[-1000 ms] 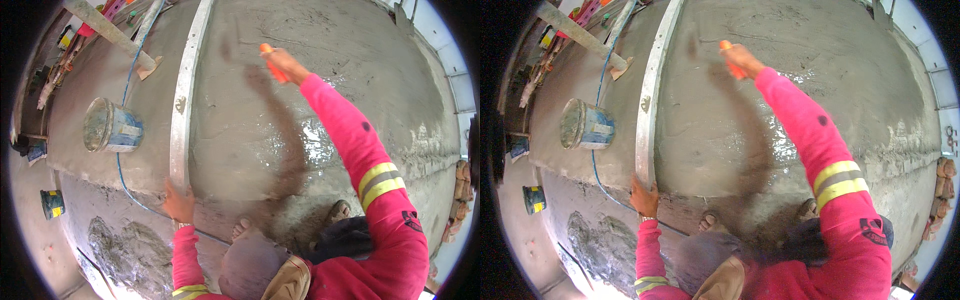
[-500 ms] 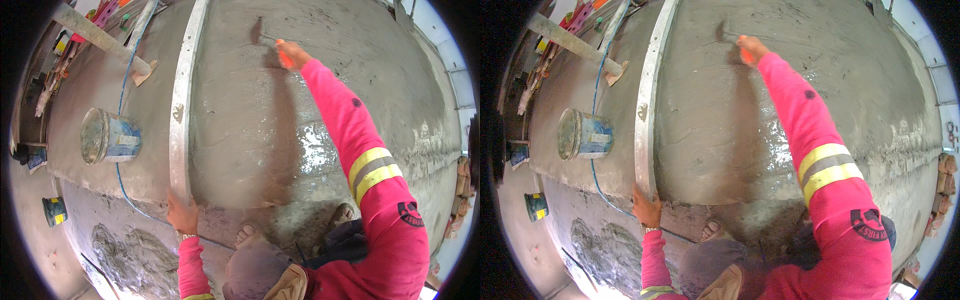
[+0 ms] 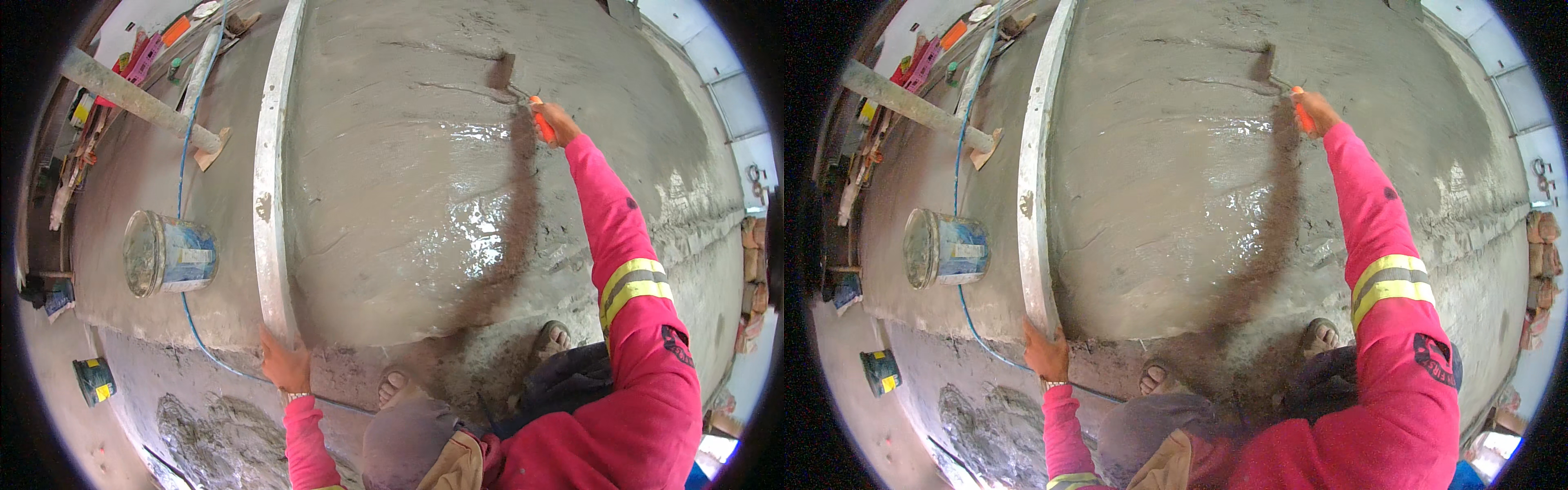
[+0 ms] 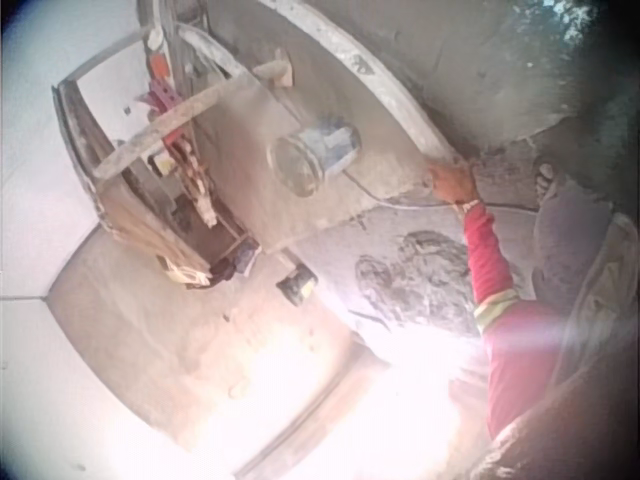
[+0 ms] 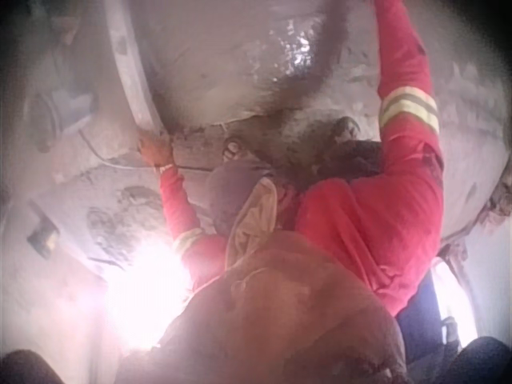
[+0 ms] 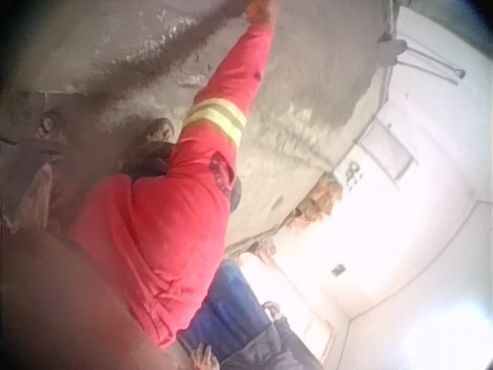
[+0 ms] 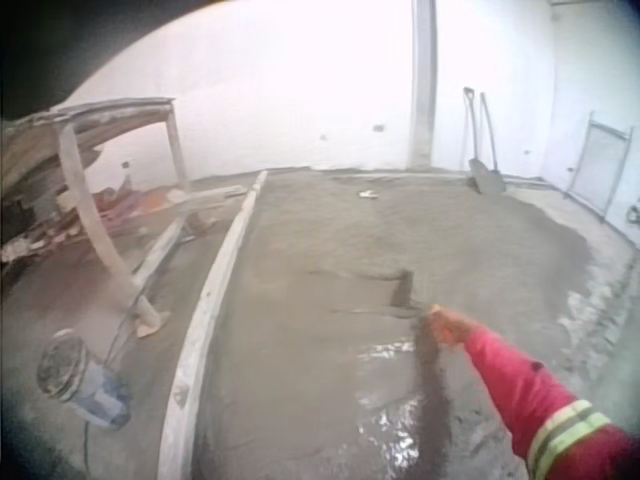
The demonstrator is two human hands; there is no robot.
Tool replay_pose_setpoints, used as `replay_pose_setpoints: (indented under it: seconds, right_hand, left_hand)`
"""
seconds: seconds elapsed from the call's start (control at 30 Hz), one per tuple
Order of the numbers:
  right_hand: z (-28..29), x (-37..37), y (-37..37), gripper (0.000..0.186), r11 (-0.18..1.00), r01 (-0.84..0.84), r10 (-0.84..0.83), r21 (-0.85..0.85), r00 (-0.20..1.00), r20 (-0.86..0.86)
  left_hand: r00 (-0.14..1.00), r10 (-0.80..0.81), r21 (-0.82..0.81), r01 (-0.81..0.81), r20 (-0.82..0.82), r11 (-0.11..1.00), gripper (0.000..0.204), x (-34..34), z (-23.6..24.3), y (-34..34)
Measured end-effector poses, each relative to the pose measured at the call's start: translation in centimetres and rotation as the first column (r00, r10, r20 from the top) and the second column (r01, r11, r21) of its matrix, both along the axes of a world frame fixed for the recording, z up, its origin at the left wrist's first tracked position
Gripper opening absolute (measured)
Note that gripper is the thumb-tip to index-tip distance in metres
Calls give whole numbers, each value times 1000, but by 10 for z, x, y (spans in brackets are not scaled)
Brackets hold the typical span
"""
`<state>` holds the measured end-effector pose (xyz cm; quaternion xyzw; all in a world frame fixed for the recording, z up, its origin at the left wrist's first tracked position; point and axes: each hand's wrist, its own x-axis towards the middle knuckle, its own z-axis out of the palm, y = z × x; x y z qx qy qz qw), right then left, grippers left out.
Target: The person uses a long straightedge to screed wet concrete on a floor, moving it back and forth to level the surface. They then use a hand trowel to smooth and fill gaps in the concrete. The person is barefoot while working in the wet material.
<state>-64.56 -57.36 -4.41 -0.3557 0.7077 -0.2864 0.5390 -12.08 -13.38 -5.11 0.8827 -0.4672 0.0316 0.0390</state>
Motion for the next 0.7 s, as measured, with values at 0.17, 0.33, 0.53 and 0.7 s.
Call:
replay_pose_setpoints:
  seconds: [0.17, 0.33, 0.53, 0.7]
  right_hand:
    - [1, 1, 24, 26, 977, 50, -83, -209, 985, -153]
    - [12, 102, 51, 39, 849, -412, 325, -330, 901, -288]
    - [-2, 78, 63, 33, 915, -370, 333, -159, 918, -215]
    - [6, -39, 103, 27, 990, -65, 51, -122, 992, -116]
  left_hand:
    - [998, 48, 63, -45, -43, 997, 77, -9, 10, -5]
    - [999, 41, 75, -39, -24, 996, 79, -5, 11, -2]
    - [1000, -6, 58, 6, 1, 998, 80, -6, 6, -3]
    - [1000, 29, 65, -28, -8, 997, 80, -2, 7, -1]
